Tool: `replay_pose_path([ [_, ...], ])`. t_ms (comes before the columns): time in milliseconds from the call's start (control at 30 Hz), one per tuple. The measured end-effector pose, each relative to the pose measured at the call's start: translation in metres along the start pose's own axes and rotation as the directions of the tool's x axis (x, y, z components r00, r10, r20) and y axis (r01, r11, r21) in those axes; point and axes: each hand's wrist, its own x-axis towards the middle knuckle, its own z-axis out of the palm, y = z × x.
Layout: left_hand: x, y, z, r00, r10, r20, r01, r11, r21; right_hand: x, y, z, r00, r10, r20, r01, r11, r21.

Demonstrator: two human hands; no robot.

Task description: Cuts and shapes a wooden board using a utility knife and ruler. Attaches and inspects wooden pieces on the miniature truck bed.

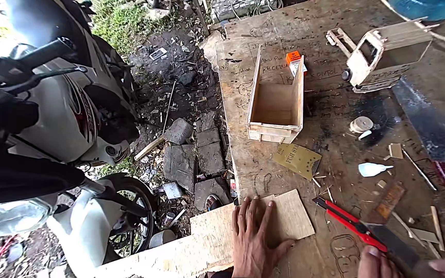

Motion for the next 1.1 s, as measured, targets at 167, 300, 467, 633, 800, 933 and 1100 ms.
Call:
replay_pose_path([
  [167, -0.001, -0.004, -0.006, 0.998, 0.009, 0.063, -0.007, 1.000, -0.031, 0.019, -0.019, 0.029, 0.980, -0.186, 0.071, 0.193, 0.975, -0.112],
  [300, 0.003, -0.004, -0.006, 0.998, 0.000, 0.067, 0.002, 1.000, -0.018, 0.036, -0.030, 0.064, 0.975, -0.211, 0.063, 0.219, 0.964, -0.153],
  [467, 0.012, -0.010, -0.015, 0.993, 0.014, 0.120, -0.006, 0.998, -0.063, 0.042, -0.027, 0.067, 0.974, -0.228, 0.004, 0.225, 0.955, -0.192],
  [633, 0.021, -0.011, -0.014, 0.996, -0.020, 0.091, 0.024, 0.999, -0.043, 0.043, -0.026, 0.071, 0.977, -0.210, 0.049, 0.215, 0.966, -0.141],
  [800, 0.015, -0.012, -0.012, 0.997, -0.031, 0.077, 0.034, 0.999, -0.040, 0.059, -0.030, 0.134, 0.949, -0.313, -0.044, 0.306, 0.945, -0.116],
  [933, 0.021, -0.005, -0.016, 0.997, -0.018, 0.076, 0.025, 0.996, -0.085, 0.075, -0.028, 0.176, 0.946, -0.270, -0.181, 0.248, 0.959, -0.134],
  [1100, 0.018, 0.001, -0.003, 1.000, -0.009, 0.026, 0.010, 0.997, -0.070, 0.069, -0.030, 0.185, 0.955, -0.247, -0.166, 0.209, 0.953, -0.218],
])
